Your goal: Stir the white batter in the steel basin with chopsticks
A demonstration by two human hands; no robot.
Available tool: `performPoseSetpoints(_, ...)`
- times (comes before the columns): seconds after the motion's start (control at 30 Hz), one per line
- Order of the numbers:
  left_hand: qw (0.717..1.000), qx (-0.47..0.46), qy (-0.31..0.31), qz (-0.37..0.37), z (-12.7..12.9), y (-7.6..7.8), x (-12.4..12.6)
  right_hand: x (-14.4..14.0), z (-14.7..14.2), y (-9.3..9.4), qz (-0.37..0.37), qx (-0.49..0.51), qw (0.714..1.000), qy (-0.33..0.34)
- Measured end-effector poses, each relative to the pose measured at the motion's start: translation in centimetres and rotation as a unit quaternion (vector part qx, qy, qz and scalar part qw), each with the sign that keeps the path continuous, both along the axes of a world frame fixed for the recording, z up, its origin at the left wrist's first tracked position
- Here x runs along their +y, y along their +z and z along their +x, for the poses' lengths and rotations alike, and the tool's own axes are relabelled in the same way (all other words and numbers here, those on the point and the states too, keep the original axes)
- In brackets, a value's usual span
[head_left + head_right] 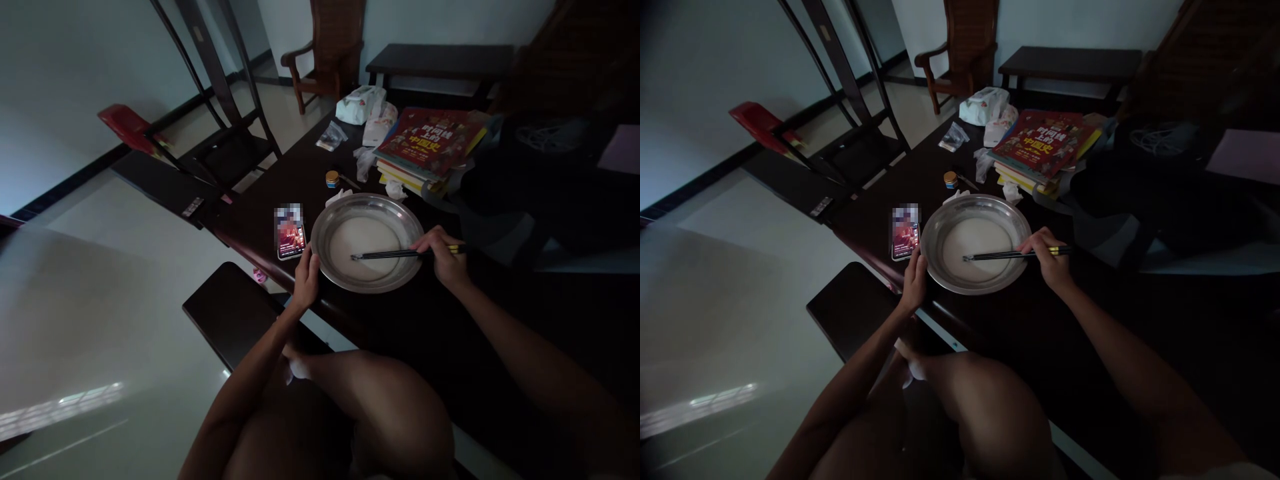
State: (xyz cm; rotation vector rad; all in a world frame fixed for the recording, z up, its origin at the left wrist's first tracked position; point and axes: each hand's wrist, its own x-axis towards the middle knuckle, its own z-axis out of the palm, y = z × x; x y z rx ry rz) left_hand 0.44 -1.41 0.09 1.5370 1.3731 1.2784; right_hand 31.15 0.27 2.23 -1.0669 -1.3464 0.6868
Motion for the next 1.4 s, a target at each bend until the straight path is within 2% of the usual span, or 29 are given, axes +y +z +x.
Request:
performPoseSetpoints(0.17,1.0,0.005,-0.002,0.003,0.05,0.07,0.01,-0.02,-0.05,0.11,0.01,0.0,1.0,-0.027)
performPoseSetpoints(0.33,1.0,0.006,0.004,0.007,0.04,-0.09,0.05,-0.02,0.05,-0.09,-0.002,-0.014,1.0,-0.002)
performPoseSetpoints(0.4,1.0,0.003,0.003,0.006,0.04,-0.12,0.07,0.04,0.13,-0.14,0.007,-0.028,1.0,-0.01)
performPoseSetpoints(0.53,1.0,0.002,-0.002,0.005,0.03,-0.05,0.09,0.08,0.2,-0.08,0.036,0.007,0.999,-0.014)
performPoseSetpoints(0.67,1.0,0.008,-0.001,0.003,0.03,0.11,0.07,-0.1,0.03,0.16,0.014,-0.031,0.999,0.011)
performPoseSetpoints(0.83,1.0,0.01,0.001,0.002,0.04,0.21,0.02,-0.12,0.02,0.26,0.03,-0.012,0.999,-0.017)
performPoseSetpoints(1.0,1.0,0.009,-0.002,0.002,0.04,0.22,0.02,-0.04,0.05,0.05,0.027,-0.025,0.999,0.013)
performPoseSetpoints(1.17,1.0,0.01,-0.001,0.002,0.02,0.19,0.06,0.05,0.01,0.02,0.026,-0.011,0.999,-0.025)
performPoseSetpoints(1.3,1.0,0.008,0.006,-0.002,-0.05,0.0,0.08,0.03,-0.08,0.07,0.016,-0.029,0.999,-0.009)
performPoseSetpoints(1.4,1.0,0.001,0.001,0.007,-0.06,-0.1,0.1,0.06,-0.02,0.09,0.02,-0.039,0.999,-0.022)
